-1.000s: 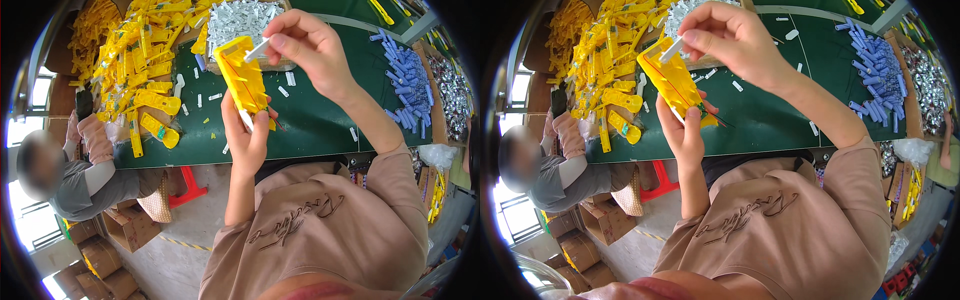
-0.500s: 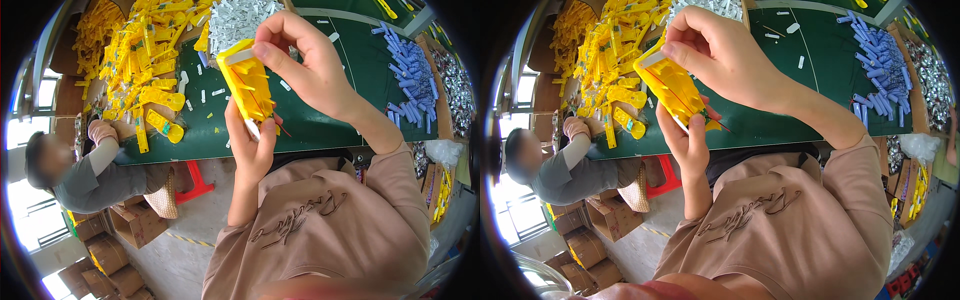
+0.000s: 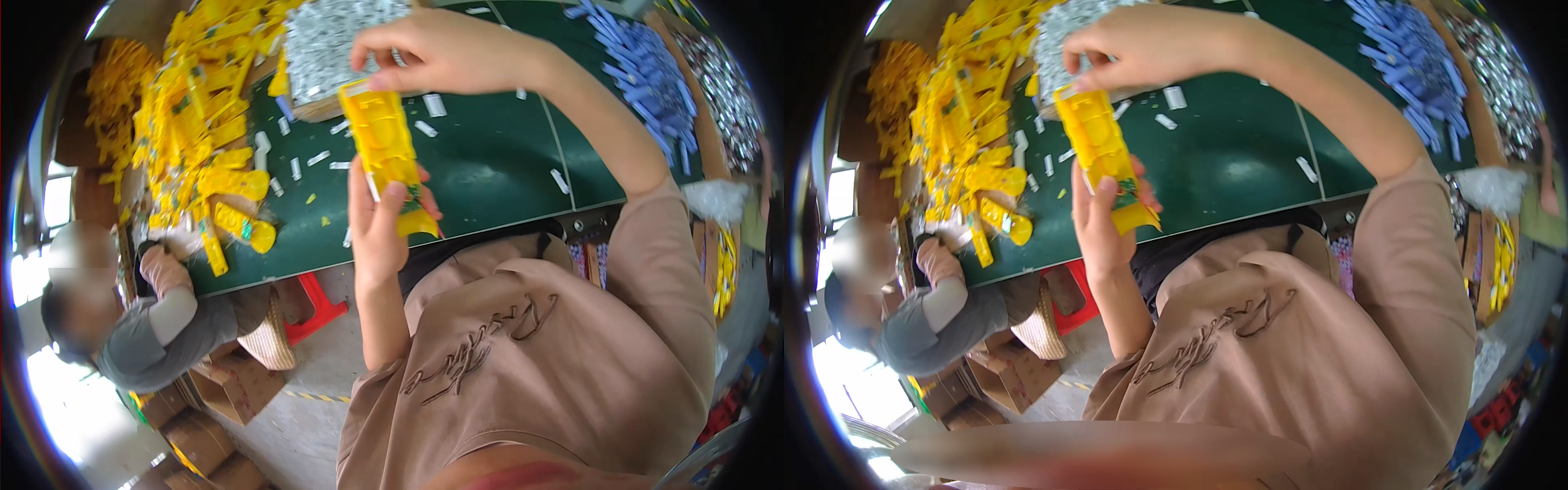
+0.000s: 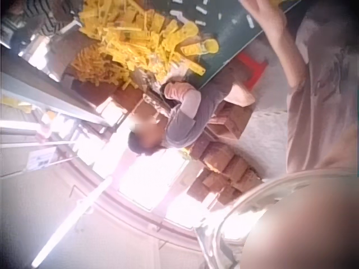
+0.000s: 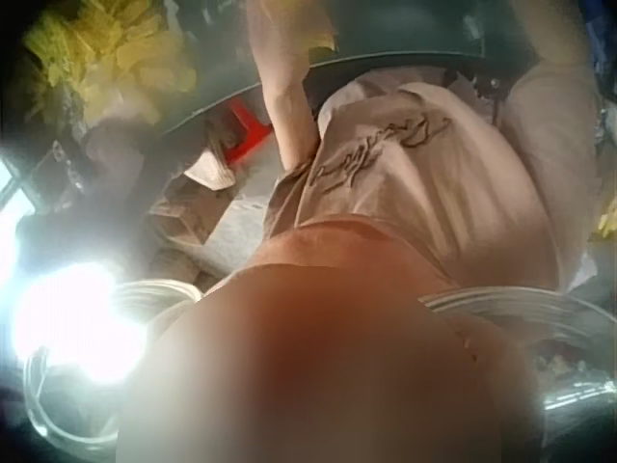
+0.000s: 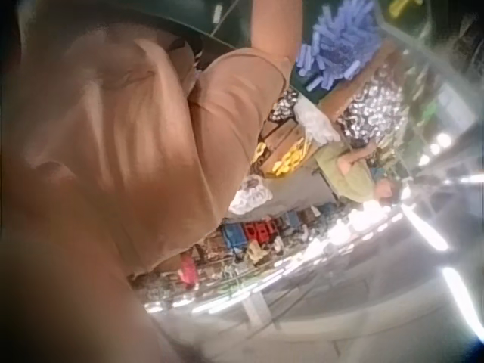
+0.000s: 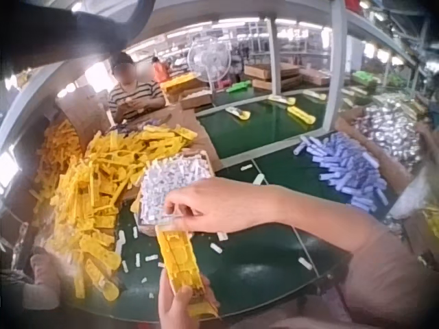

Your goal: Manually assembling electronic components into yellow plastic housings by inserting batteries and internal parts.

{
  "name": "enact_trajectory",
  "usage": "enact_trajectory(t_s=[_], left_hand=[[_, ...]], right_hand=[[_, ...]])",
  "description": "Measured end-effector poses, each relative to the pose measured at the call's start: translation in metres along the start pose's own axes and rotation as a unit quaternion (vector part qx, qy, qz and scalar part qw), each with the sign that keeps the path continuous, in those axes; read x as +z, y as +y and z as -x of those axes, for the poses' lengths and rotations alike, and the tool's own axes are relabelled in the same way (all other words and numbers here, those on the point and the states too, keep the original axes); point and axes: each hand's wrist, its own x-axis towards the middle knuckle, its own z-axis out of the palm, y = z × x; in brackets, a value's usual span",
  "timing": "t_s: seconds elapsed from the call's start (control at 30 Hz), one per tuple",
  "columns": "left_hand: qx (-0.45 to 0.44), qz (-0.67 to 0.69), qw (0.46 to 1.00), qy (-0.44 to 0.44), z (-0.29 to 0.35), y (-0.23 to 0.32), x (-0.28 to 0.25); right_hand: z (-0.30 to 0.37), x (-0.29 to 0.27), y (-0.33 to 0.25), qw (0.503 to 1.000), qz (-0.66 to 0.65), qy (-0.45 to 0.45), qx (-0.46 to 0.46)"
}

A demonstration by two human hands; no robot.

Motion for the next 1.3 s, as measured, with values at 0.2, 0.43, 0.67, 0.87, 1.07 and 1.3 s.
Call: enact_trajectory(t_s=[0.2, 0.43, 0.67, 0.87, 1.07, 1.3], left_hand=[[0.008, -0.025, 0.999, 0.043, -0.015, -0.008, -0.002], [-0.018, -0.019, 1.0, -0.006, -0.03, -0.019, 0.009], [0.02, -0.117, 0.99, -0.069, -0.03, -0.018, 0.023], [0.267, -0.779, 0.561, -0.081, -0.048, 0.016, 0.004], [0.319, -0.838, 0.441, -0.011, -0.065, 0.065, -0.022], [0.254, -0.883, 0.373, -0.131, -0.05, 0.034, -0.038]], right_hand=[[0.08, -0.118, -0.008, 0.928, 0.219, 0.03, 0.301], [0.261, -0.047, 0.007, 0.838, 0.326, -0.027, 0.437], [0.174, 0.025, -0.01, 0.851, -0.133, 0.428, 0.275], [0.043, 0.075, 0.017, 0.454, -0.835, 0.294, 0.102], [0.03, 0.089, 0.03, 0.393, -0.872, 0.277, 0.091], [0.015, 0.098, 0.025, 0.42, -0.835, 0.309, 0.176]])
